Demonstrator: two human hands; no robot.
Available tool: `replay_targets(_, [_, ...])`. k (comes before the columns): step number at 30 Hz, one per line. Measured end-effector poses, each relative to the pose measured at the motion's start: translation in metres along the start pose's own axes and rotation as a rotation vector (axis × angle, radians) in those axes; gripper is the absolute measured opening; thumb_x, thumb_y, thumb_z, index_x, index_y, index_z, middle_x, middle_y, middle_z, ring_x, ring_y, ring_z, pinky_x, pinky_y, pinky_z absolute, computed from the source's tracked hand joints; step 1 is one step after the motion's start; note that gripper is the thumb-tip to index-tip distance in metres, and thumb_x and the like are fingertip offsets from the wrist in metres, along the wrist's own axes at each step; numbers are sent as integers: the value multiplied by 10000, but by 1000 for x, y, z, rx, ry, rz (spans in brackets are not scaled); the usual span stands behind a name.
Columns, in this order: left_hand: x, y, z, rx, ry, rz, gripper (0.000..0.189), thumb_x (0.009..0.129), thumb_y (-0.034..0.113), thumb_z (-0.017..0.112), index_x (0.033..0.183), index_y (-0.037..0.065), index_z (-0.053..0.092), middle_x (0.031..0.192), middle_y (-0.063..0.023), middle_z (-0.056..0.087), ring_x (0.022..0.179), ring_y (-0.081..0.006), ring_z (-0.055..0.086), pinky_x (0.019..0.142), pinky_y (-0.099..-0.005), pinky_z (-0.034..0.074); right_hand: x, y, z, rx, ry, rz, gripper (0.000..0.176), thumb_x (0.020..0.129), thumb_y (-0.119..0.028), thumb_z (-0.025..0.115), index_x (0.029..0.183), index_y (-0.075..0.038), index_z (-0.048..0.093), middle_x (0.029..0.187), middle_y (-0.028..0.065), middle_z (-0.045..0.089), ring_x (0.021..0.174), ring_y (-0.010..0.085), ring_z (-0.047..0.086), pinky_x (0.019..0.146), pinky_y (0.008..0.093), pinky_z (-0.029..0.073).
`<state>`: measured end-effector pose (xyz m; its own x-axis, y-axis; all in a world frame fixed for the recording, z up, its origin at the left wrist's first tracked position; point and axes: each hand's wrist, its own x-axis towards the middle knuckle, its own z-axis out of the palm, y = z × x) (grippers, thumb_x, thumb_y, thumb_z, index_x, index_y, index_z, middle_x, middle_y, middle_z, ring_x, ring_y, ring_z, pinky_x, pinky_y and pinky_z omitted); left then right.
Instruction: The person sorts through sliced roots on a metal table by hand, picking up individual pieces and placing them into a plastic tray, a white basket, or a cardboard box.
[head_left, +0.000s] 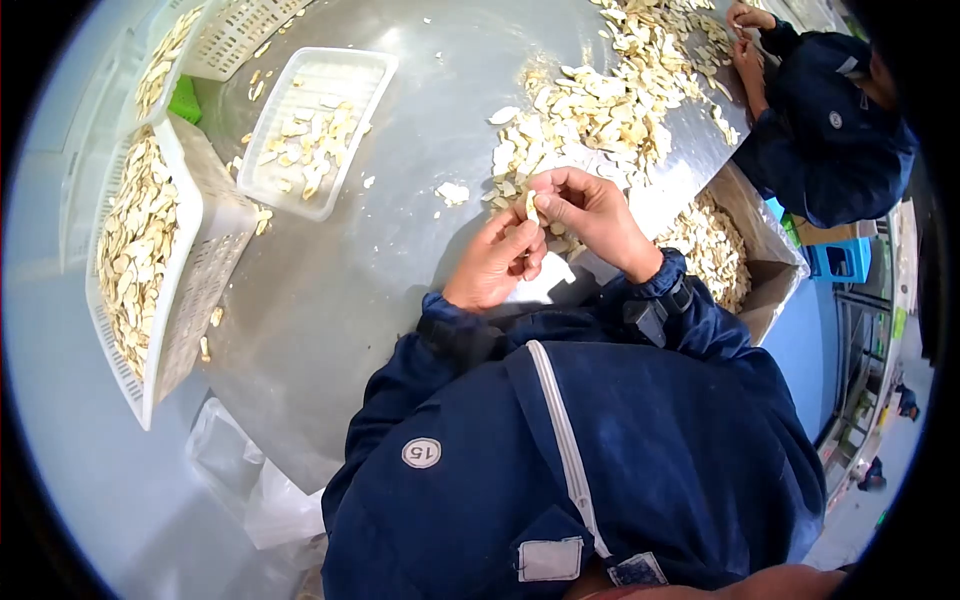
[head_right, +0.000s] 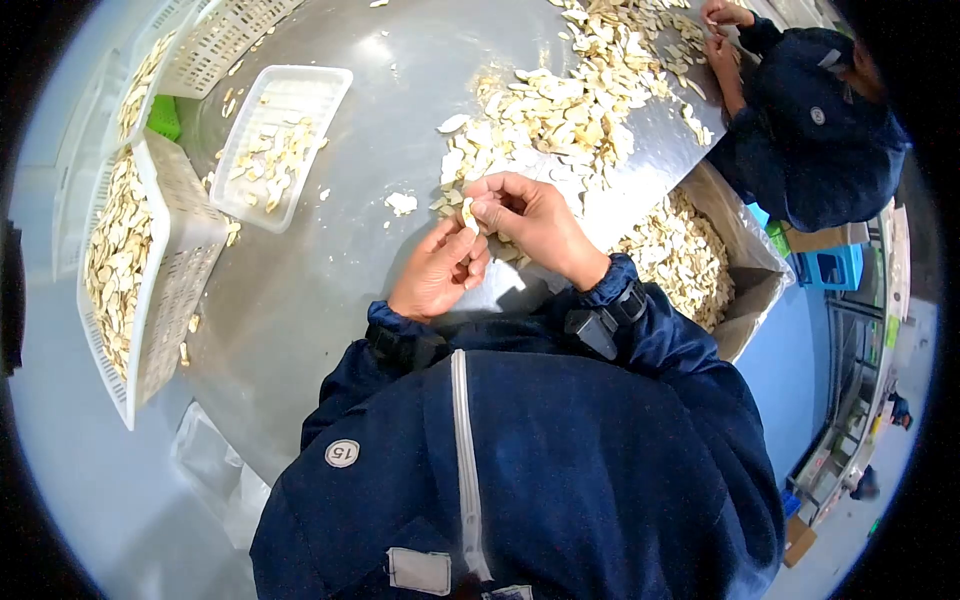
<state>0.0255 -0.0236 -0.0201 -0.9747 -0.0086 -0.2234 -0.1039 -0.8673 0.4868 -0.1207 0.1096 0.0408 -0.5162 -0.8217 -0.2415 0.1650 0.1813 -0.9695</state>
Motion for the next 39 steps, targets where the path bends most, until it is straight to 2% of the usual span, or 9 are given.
replay_targets(11, [-2, 1, -1, -66, -22, 71, 211, 1083, 308, 618, 1134, 111, 564, 866, 14, 516, 748, -105, 515, 597, -240, 407, 11, -14, -15, -57, -61, 50, 281, 1058, -167, 666, 1281, 2, 683, 1100, 2, 719, 962, 72, 664, 876, 251, 552])
replay_targets(12, [-3, 3, 1, -81, -16, 68, 218, 1090, 321, 603, 1125, 110, 563, 866, 14, 516, 747, -105, 513, 594, -241, 407, 15, -18, -15, -101, -28, -9, 257, 1051, -176, 670, 1240, -6, 707, 995, -2, 723, 869, 63, 656, 814, 250, 552])
replay_targets(18, [0, 2, -4, -120, -34, 54, 253, 1114, 347, 548, 1055, 104, 581, 852, 8, 525, 740, -114, 520, 581, -246, 403, 60, -90, 13, -1209, -227, -79, 289, 1062, -153, 619, 1290, 15, 676, 1149, 90, 767, 929, 190, 720, 809, 327, 566])
replay_targets(20, [0, 2, -6, -123, -41, 56, 252, 1104, 341, 572, 1018, 106, 597, 849, 0, 543, 725, -121, 540, 568, -250, 401, 67, -84, 40, -419, -45, -374, 307, 1057, -178, 621, 1312, -21, 689, 1190, 114, 762, 1019, 206, 730, 901, 334, 568])
replay_targets(23, [1, -1, -11, -133, -17, 52, 248, 1099, 343, 580, 1031, 106, 605, 846, -7, 554, 721, -125, 541, 564, -258, 393, 84, -86, 64, -116, 10, -602, 326, 1055, -206, 630, 1333, -48, 695, 1259, 146, 740, 1083, 204, 720, 958, 330, 555])
replay_targets(26, [-1, 0, -12, -125, -32, 56, 261, 1108, 356, 552, 1047, 106, 593, 842, -4, 544, 718, -117, 519, 578, -260, 392, 69, -85, 43, -622, -152, -477, 339, 1058, -215, 636, 1348, -48, 689, 1293, 148, 727, 1093, 228, 715, 953, 343, 556])
replay_targets(30, [0, -1, -10, -150, -31, 66, 284, 1101, 387, 549, 1055, 109, 588, 840, 10, 539, 704, -100, 510, 589, -250, 409, 30, -60, 6, -579, -308, -196, 336, 1044, -221, 659, 1336, -58, 698, 1116, 123, 757, 1010, 201, 714, 905, 328, 560])
replay_targets(35, [3, 3, -12, -109, -176, -22, 332, 1110, 416, 521, 1020, 101, 575, 807, 24, 550, 688, -68, 516, 522, -206, 414, 2, -35, -18, -665, -121, -128, 227, 1019, -223, 707, 1111, -20, 750, 886, 75, 723, 784, 126, 645, 731, 312, 544])
replay_targets(39, [1, 4, -6, -118, -126, -4, 348, 1130, 402, 474, 1000, 88, 552, 807, 20, 509, 674, -78, 484, 508, -209, 395, 0, -17, -34, -538, 75, -172, 232, 1027, -220, 683, 1100, -8, 744, 897, 89, 730, 799, 127, 662, 747, 300, 545])
